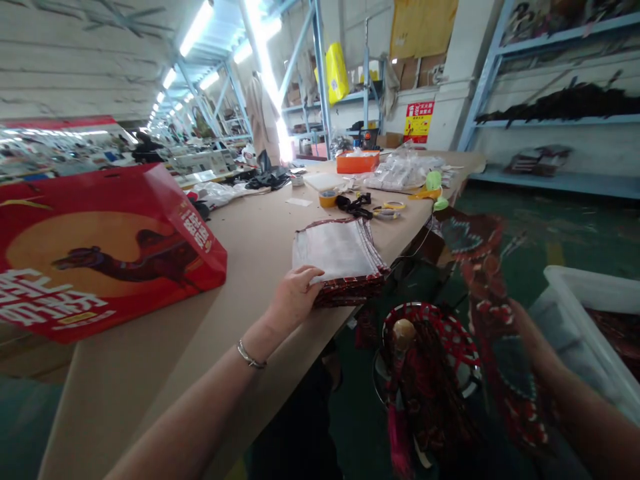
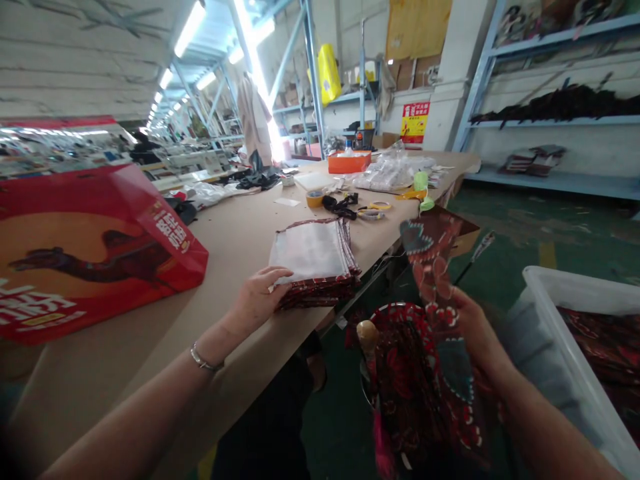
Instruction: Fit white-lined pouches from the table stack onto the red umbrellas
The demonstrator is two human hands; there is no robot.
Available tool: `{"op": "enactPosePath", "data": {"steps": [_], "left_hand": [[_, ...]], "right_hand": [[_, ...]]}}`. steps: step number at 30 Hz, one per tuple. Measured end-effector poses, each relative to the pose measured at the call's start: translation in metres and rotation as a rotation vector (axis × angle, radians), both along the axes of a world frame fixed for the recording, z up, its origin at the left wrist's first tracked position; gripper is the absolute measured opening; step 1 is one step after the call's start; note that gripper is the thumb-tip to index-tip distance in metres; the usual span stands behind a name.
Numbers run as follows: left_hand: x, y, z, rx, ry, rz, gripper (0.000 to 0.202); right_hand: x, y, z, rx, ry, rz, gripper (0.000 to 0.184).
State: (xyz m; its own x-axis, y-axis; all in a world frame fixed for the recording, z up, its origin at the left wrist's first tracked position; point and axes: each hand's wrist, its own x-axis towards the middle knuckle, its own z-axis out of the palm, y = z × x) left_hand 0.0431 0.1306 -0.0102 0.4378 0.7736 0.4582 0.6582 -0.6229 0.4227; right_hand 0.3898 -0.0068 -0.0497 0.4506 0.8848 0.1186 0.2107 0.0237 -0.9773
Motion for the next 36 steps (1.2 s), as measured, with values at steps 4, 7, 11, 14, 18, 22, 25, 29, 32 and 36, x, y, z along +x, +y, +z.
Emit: {"op": "enactPosePath", "data": {"steps": [4, 7, 11, 14, 18, 22, 25, 29, 32, 36], "left_hand": [[-0.001, 0.005, -0.004, 0.062, 0.255, -0.076, 0.019], [0.000, 0.004, 0.003, 0.063, 0.329, -0.106, 0.024], [0.001, 0.009, 0.017, 0.045, 0.422, -0.092, 0.028], [0.005, 0.011, 0.029, 0.066, 0.512, -0.048, 0.029], [0.012, 0.008, 0.041, 0.089, 0.377, -0.033, 0.021], [0.015, -0.001, 0.046, 0.027, 0.225, -0.068, 0.015], [0.012, -0.004, 0.044, -0.015, 0.150, -0.072, 0.015], [0.004, -0.006, 0.036, -0.026, 0.074, 0.014, 0.016], [-0.001, -0.006, 0.030, 0.055, 0.126, 0.130, 0.018], [-0.005, -0.003, 0.031, 0.102, 0.104, 0.233, 0.013]], "right_hand": [[0.004, -0.015, -0.122, -0.390, -0.207, -0.113, 0.035], [0.006, -0.015, -0.173, -0.490, -0.309, -0.118, 0.040], [-0.001, 0.009, -0.122, -0.243, -0.351, -0.115, 0.047], [-0.031, 0.037, -0.026, 0.072, -0.480, -0.005, 0.034], [-0.094, 0.074, 0.073, 0.434, -0.804, 0.358, 0.024], [-0.146, 0.101, 0.097, 0.369, -1.149, 0.584, 0.025], [-0.164, 0.112, 0.093, 0.227, -1.361, 0.651, 0.024], [-0.161, 0.116, 0.092, 0.137, -1.489, 0.505, 0.025], [-0.148, 0.120, 0.097, 0.034, -1.445, 0.353, 0.029], [-0.143, 0.131, 0.096, -0.021, -1.033, 0.387, 0.031]]}}
